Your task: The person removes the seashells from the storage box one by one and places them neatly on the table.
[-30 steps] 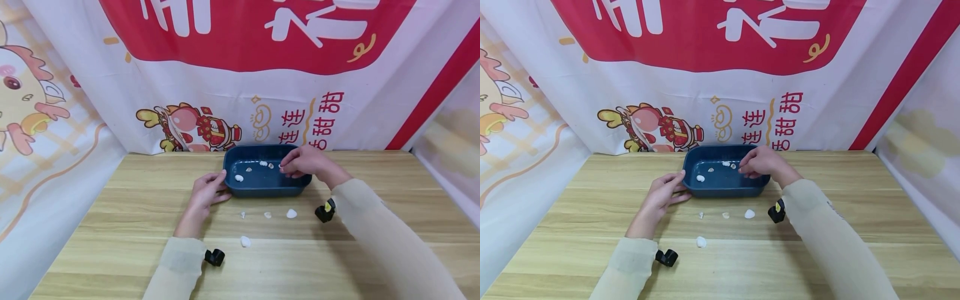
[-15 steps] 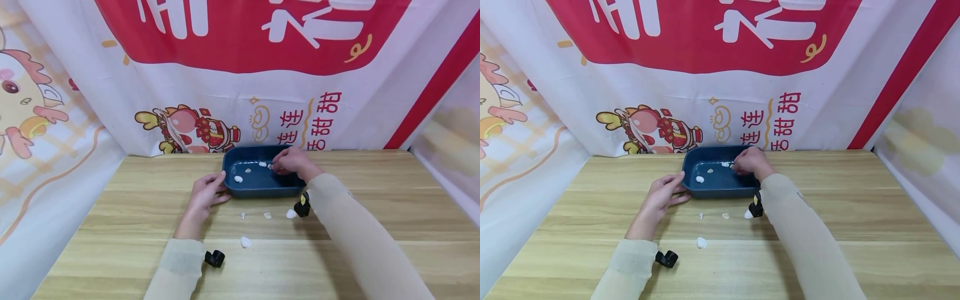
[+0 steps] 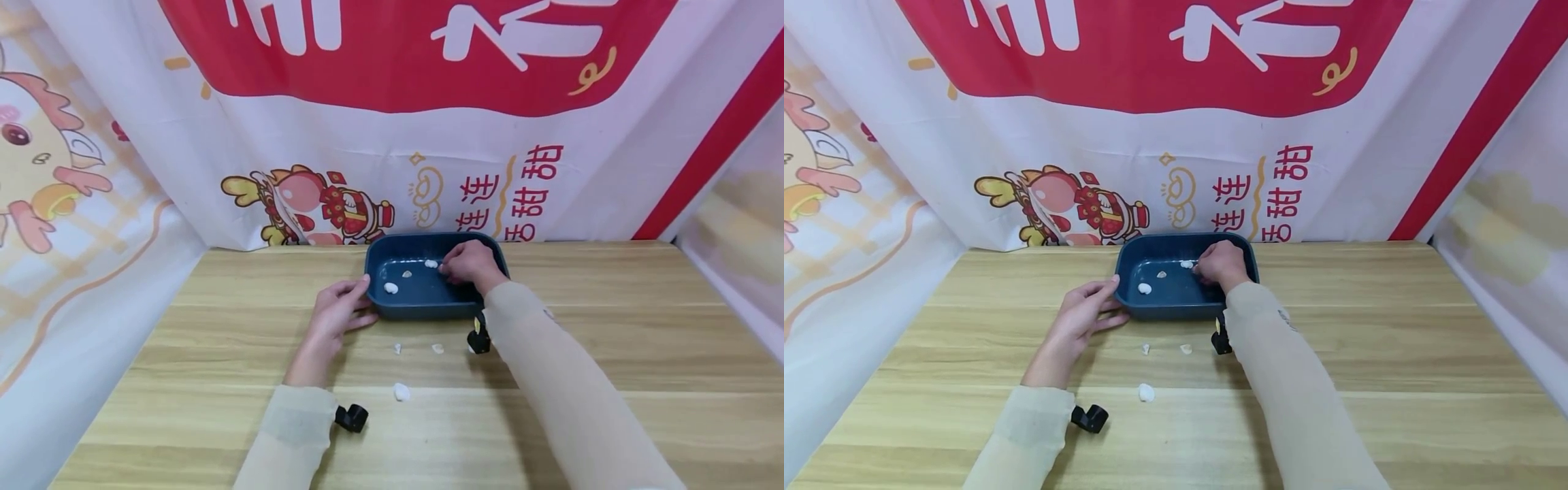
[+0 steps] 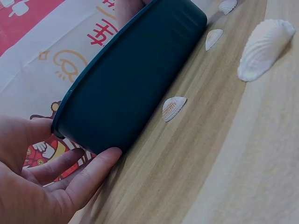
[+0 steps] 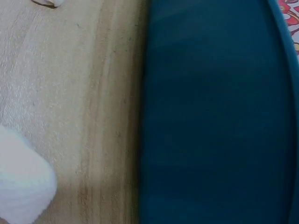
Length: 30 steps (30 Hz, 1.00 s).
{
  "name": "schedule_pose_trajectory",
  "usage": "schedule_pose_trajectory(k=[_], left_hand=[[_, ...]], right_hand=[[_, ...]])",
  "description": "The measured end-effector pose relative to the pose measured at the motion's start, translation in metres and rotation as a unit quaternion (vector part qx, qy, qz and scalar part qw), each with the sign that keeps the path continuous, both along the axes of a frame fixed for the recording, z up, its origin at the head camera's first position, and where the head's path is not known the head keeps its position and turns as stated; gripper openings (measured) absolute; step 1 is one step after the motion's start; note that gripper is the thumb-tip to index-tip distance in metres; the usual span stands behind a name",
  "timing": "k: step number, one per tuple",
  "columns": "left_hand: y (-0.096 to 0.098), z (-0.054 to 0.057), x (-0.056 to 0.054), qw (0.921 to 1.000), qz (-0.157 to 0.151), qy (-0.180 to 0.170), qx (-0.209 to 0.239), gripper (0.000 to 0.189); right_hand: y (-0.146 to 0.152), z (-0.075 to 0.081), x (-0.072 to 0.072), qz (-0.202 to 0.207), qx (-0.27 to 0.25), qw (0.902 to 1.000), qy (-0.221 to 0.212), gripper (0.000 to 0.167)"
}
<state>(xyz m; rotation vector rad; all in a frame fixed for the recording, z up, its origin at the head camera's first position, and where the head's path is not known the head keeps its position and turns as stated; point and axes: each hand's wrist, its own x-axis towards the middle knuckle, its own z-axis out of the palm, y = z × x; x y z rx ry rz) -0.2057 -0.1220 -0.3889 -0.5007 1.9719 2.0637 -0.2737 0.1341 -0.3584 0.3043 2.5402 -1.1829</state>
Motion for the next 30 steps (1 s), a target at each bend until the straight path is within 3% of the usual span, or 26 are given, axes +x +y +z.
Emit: schedule_pose_trajectory(k=[17, 30], left_hand=[[-0.0002, 0.0002, 0.0001, 1.0000, 0.001, 0.000, 0.002, 0.048], [0.0003, -0.0002, 0.0009, 0.9999, -0.001, 0.007, 0.008, 0.046]], right_hand=[[-0.0009, -0.0033, 0.0010, -0.018, 0.000, 0.9997, 0.015, 0.017], [-0.0005, -0.0060, 0.0007, -0.002, 0.007, 0.9998, 0.021, 0.014]])
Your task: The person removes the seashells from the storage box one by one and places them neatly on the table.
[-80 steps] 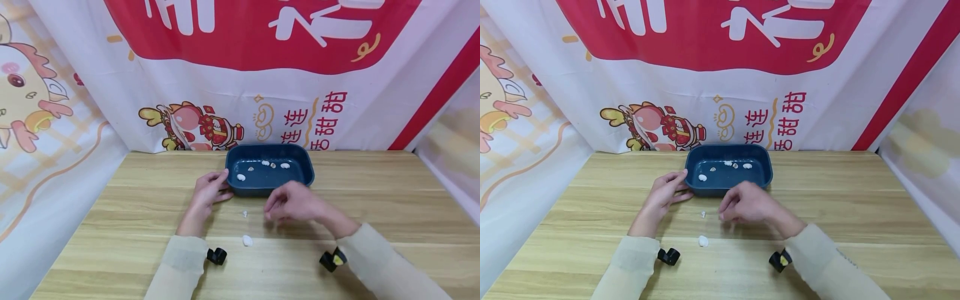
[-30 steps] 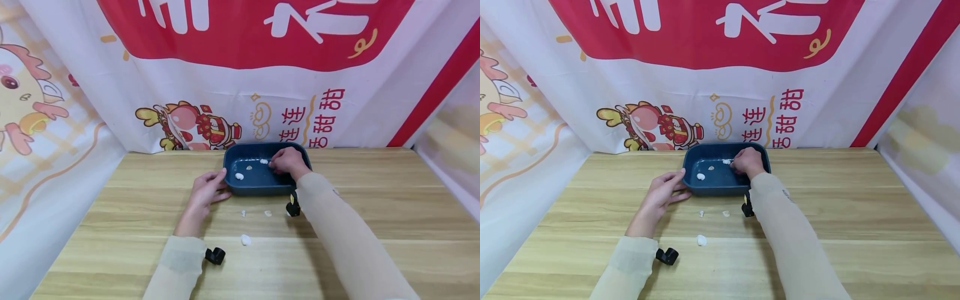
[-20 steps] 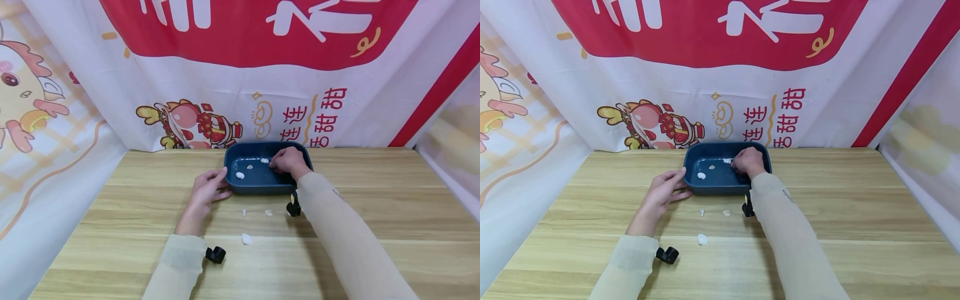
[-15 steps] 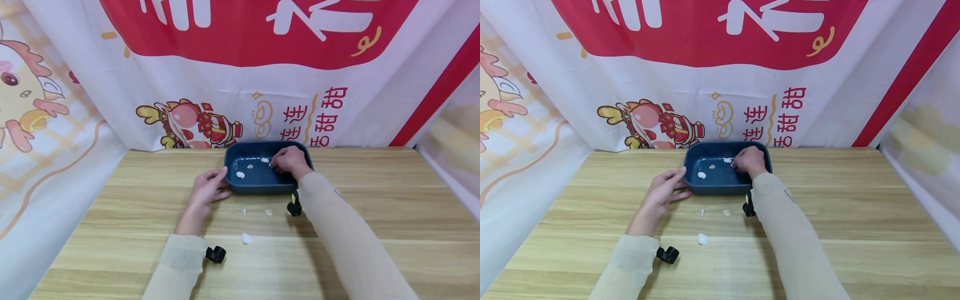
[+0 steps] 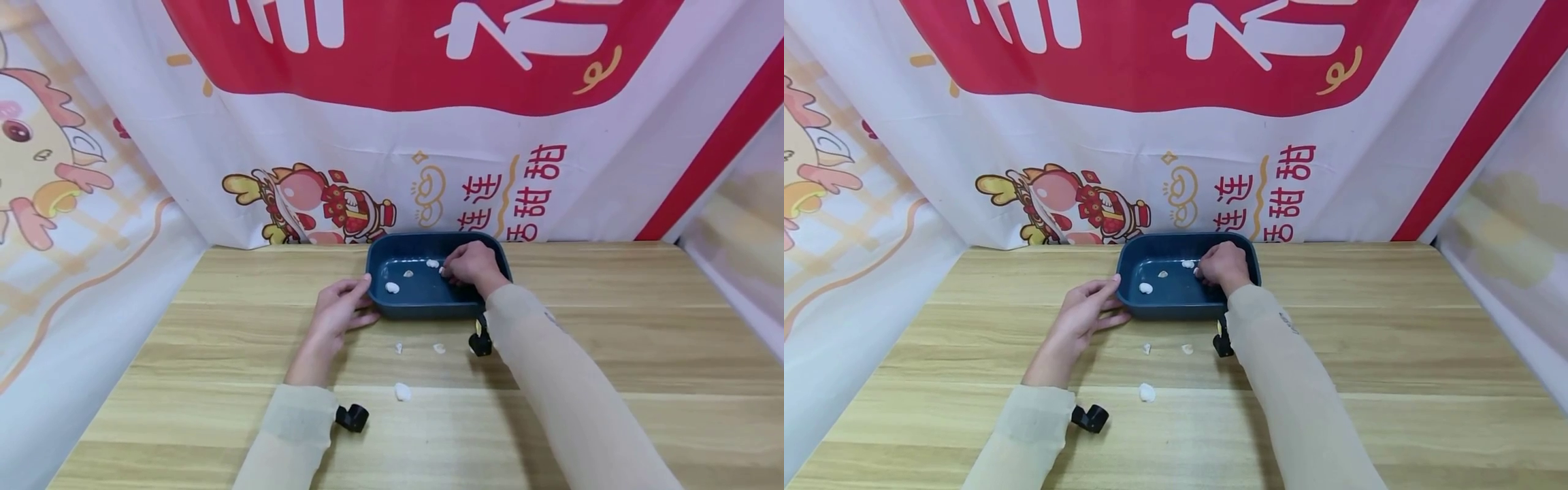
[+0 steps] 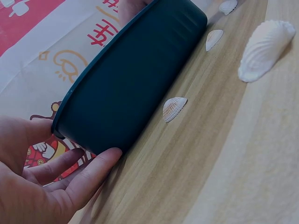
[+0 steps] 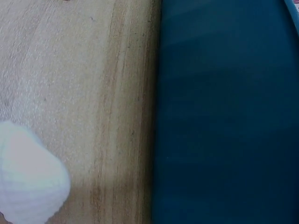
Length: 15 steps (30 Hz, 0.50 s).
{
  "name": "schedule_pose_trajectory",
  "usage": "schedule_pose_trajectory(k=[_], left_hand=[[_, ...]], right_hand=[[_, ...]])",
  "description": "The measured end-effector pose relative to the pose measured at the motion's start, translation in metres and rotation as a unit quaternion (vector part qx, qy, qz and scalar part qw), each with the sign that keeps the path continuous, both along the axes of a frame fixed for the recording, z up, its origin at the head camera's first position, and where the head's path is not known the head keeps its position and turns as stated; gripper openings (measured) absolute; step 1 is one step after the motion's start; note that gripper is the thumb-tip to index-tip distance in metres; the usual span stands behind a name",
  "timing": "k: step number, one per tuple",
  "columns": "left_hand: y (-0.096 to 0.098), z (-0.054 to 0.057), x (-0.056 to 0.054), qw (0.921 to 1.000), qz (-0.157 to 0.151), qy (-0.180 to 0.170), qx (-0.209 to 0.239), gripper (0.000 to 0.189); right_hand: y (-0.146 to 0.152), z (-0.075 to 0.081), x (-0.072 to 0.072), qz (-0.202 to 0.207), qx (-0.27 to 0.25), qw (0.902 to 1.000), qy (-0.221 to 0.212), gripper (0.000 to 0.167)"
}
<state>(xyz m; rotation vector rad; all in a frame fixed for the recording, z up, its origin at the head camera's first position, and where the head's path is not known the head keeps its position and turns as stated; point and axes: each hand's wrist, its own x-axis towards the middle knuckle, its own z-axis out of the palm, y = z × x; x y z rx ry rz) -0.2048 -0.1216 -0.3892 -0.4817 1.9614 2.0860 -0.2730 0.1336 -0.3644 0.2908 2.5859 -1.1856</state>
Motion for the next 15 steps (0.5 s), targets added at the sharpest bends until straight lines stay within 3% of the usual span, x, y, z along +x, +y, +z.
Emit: schedule_pose_trajectory(k=[15], left_hand=[[0.0010, 0.0008, 0.0016, 1.0000, 0.005, -0.001, -0.005, 0.046]], right_hand=[[0.0020, 0.0000, 0.0017, 0.008, -0.002, 0.9999, -0.014, 0.019]])
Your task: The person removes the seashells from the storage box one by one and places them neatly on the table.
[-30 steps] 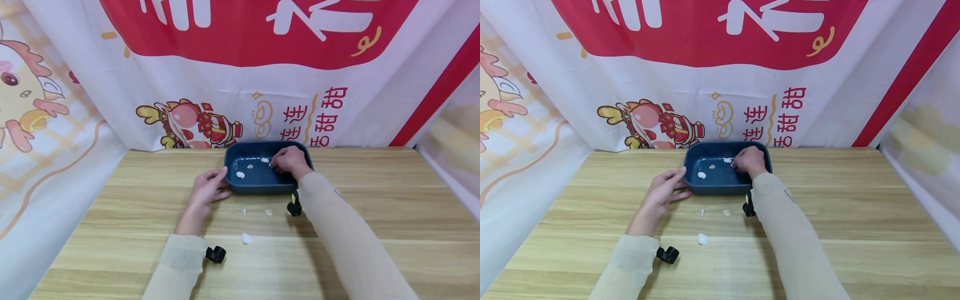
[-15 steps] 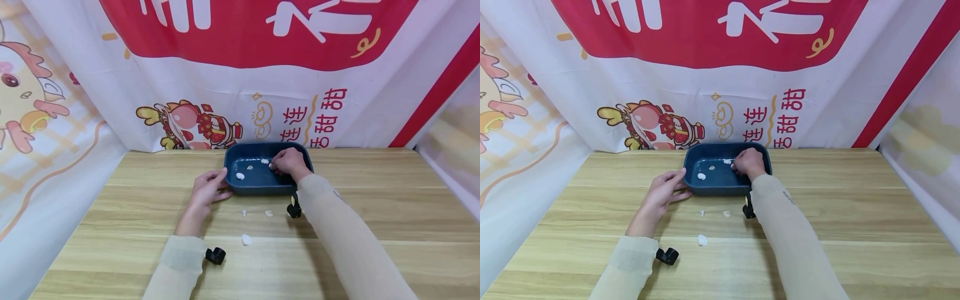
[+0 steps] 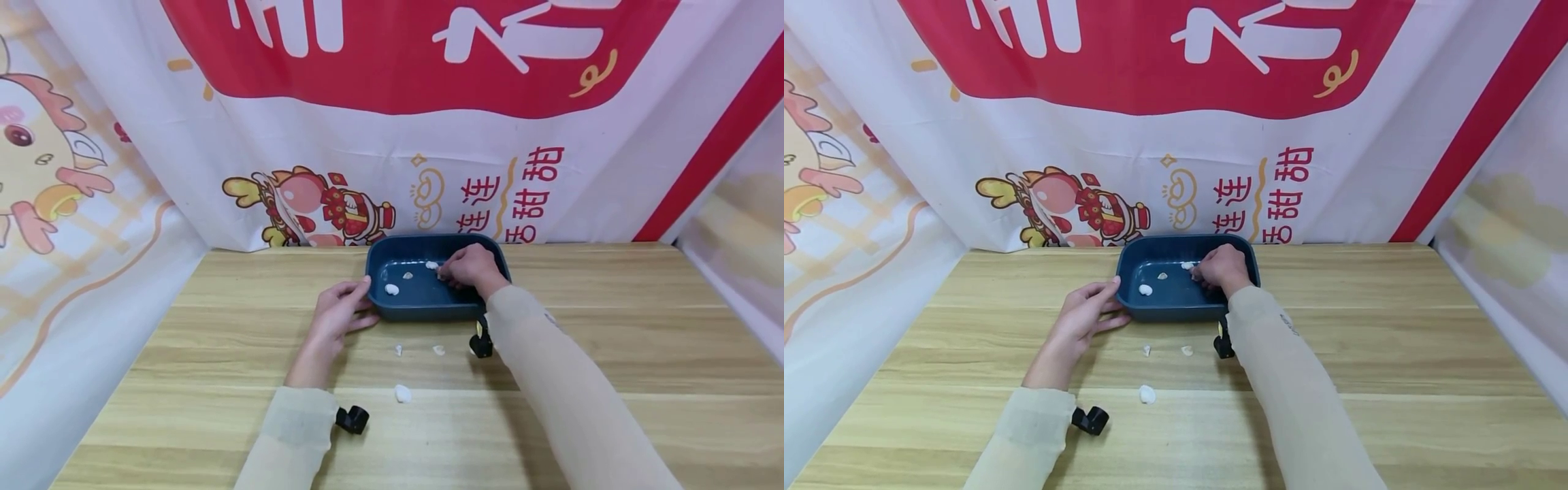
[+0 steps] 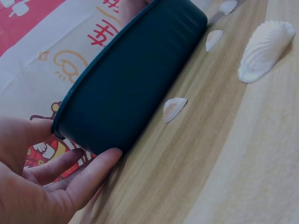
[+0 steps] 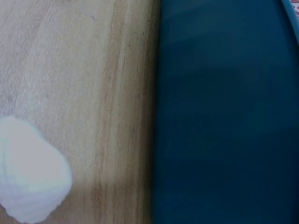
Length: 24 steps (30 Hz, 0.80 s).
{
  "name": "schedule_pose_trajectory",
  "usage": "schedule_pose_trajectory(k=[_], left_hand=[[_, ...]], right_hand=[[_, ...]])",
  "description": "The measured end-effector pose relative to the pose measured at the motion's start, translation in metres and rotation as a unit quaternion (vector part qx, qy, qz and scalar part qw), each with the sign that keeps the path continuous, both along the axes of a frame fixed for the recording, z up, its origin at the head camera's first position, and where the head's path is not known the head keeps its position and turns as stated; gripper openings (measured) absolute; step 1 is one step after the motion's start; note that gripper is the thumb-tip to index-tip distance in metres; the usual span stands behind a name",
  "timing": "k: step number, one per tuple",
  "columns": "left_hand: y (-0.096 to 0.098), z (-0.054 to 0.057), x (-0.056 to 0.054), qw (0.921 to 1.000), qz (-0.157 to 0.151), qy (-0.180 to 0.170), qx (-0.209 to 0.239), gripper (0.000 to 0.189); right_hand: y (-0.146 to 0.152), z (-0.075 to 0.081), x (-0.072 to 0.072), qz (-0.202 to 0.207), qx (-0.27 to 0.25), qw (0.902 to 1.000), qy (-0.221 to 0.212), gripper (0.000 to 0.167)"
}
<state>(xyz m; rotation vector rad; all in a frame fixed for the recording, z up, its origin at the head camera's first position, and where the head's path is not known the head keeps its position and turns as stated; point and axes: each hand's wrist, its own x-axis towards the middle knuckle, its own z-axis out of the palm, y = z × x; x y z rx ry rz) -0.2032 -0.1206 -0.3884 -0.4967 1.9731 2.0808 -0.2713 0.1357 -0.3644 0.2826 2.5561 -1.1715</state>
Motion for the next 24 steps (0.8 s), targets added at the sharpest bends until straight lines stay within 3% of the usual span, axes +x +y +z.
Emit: schedule_pose_trajectory(k=[24], left_hand=[[-0.0011, -0.0003, 0.0014, 1.0000, -0.003, 0.007, 0.002, 0.049]], right_hand=[[-0.0020, -0.0006, 0.0013, 0.011, 0.008, 0.9999, 0.001, 0.012]])
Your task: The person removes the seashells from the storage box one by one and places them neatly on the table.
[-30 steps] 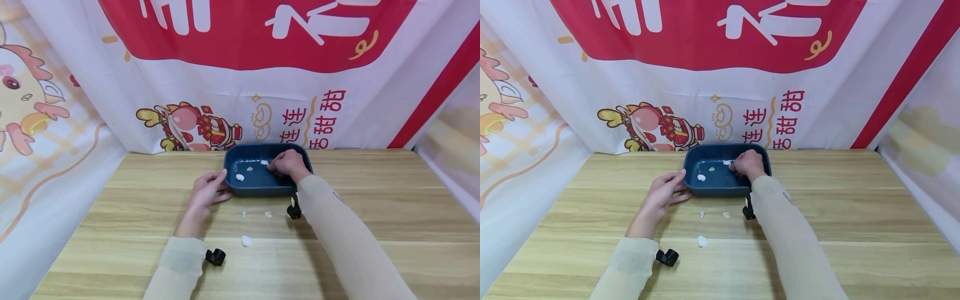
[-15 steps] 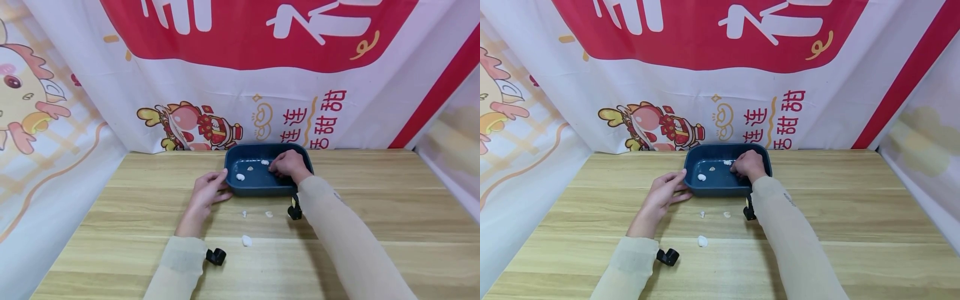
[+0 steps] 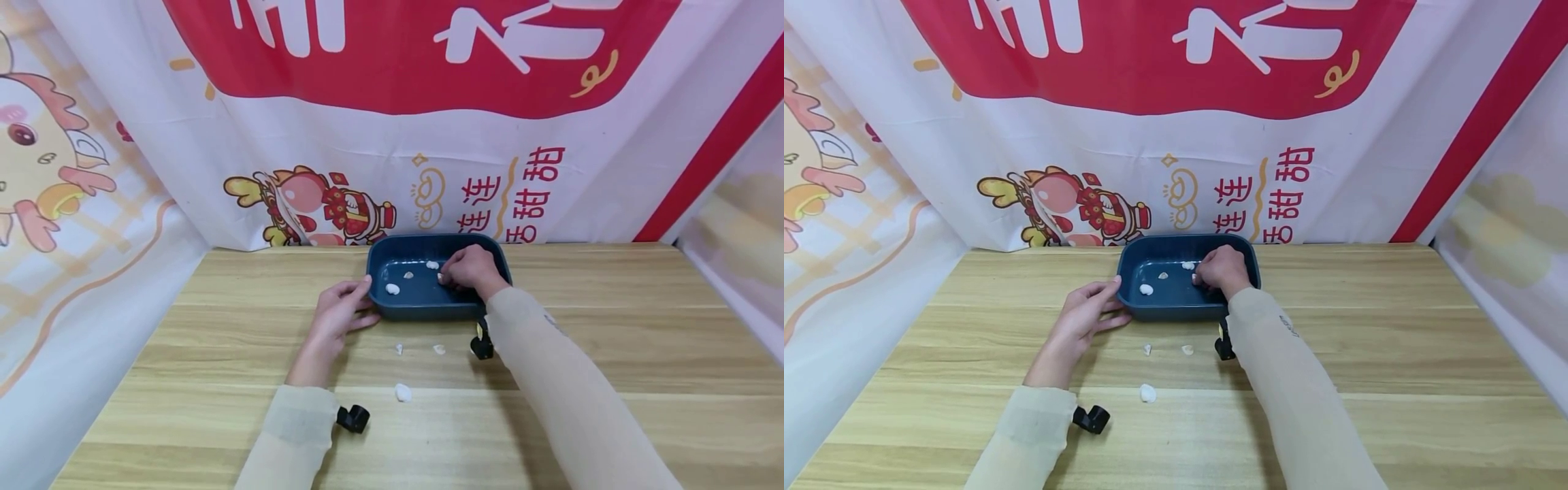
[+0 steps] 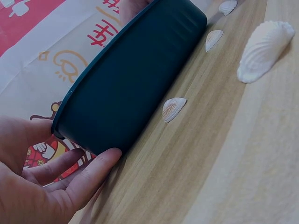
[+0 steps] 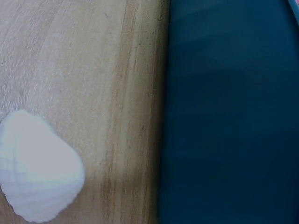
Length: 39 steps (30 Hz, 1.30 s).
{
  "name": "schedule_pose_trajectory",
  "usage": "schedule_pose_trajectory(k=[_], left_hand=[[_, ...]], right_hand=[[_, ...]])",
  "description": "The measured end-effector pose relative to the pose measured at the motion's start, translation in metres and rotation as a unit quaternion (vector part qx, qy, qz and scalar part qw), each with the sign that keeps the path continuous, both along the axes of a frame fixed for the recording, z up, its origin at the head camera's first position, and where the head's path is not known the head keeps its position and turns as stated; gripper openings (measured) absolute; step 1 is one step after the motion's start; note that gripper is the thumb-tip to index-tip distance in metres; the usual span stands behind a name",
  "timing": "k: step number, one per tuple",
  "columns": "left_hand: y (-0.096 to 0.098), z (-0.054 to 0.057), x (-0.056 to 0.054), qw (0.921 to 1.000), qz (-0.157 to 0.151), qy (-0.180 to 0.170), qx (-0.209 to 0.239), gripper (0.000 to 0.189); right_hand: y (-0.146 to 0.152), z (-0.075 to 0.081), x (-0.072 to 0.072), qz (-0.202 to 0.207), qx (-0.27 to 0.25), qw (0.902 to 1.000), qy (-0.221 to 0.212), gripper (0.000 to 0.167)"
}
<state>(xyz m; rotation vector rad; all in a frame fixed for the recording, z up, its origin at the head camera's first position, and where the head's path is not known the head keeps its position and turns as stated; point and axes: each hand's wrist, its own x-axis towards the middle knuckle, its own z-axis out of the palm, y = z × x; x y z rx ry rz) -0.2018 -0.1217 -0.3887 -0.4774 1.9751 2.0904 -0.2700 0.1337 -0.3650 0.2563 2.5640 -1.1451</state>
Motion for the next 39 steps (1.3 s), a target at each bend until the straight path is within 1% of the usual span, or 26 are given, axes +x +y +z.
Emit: schedule_pose_trajectory(k=[9, 17, 22, 32, 39], left_hand=[[-0.0004, -0.0002, -0.0002, 1.0000, 0.000, -0.003, 0.003, 0.049], [-0.0008, -0.0007, -0.0015, 1.0000, 0.002, -0.009, 0.002, 0.048], [-0.0013, -0.0008, -0.0028, 1.0000, -0.003, -0.007, 0.000, 0.050], [-0.0009, -0.0008, -0.0015, 0.9999, -0.002, -0.011, -0.006, 0.047], [-0.0013, 0.0006, -0.0027, 0.9999, -0.003, -0.011, -0.006, 0.047]], right_hand=[[-0.0009, -0.0010, -0.0001, -0.003, 0.000, 1.0000, -0.001, 0.012], [-0.0007, 0.0004, -0.0005, 0.015, 0.009, 0.9998, 0.000, 0.012], [-0.0007, 0.0016, 0.0000, 0.017, 0.012, 0.9998, -0.003, 0.013], [-0.0008, 0.0017, 0.0011, 0.024, 0.014, 0.9996, -0.002, 0.014], [-0.0014, 0.0050, 0.0017, 0.023, 0.014, 0.9996, -0.001, 0.012]])
